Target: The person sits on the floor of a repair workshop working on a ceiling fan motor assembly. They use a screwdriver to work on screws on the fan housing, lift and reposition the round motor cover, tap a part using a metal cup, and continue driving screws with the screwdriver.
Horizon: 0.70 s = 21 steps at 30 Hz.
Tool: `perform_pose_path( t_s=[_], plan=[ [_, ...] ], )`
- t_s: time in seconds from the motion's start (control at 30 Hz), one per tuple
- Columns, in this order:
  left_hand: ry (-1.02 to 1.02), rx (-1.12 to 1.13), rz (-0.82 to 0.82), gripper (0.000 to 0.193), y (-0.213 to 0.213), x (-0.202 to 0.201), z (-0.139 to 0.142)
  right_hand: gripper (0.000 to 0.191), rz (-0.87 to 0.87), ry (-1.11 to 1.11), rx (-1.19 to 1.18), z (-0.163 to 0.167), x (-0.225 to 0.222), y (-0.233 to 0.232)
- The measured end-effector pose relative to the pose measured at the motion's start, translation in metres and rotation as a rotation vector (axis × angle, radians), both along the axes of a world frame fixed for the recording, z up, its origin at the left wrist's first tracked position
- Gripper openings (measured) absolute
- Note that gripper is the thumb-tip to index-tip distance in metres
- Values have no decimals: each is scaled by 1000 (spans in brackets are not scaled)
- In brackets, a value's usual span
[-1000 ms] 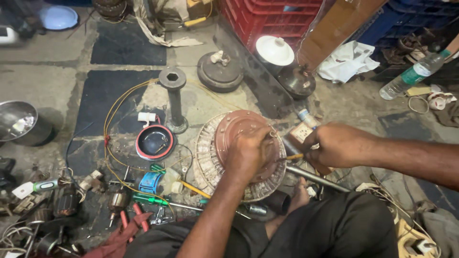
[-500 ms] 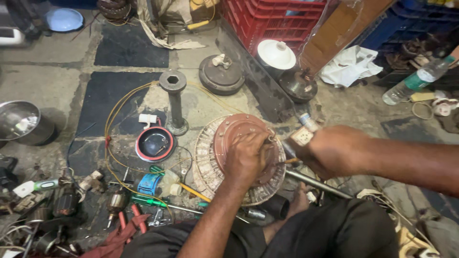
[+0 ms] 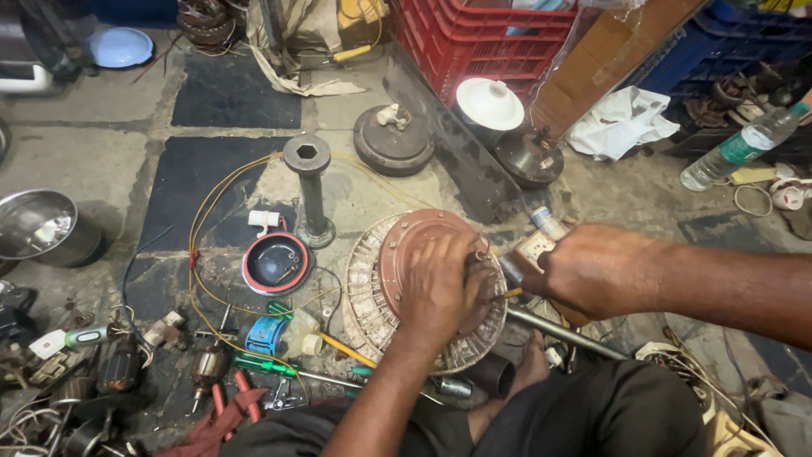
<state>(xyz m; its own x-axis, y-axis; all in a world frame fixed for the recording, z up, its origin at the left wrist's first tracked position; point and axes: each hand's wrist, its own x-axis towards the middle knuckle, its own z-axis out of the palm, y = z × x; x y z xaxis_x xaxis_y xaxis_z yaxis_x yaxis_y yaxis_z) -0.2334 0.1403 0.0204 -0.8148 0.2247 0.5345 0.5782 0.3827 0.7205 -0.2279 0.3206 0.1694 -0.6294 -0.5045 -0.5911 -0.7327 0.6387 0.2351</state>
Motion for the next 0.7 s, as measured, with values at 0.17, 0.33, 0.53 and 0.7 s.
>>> perform_pose_path(
  t_s=[0.17, 0.33, 0.53, 0.7],
  plan=[
    [-30, -13, -108, 42, -3, -6, -5, 38, -44, -34, 56, 5, -1, -5],
    [13, 65, -20, 32, 4, -9, -21, 38, -99, -55, 61, 6, -2, -9],
    [137, -1, 129, 26, 11, -10, -27, 24, -128, -42, 6, 6, 0, -13],
    [97, 31, 153, 37, 11, -13, -17, 30, -137, -36, -66, 10, 4, -14]
  ],
)
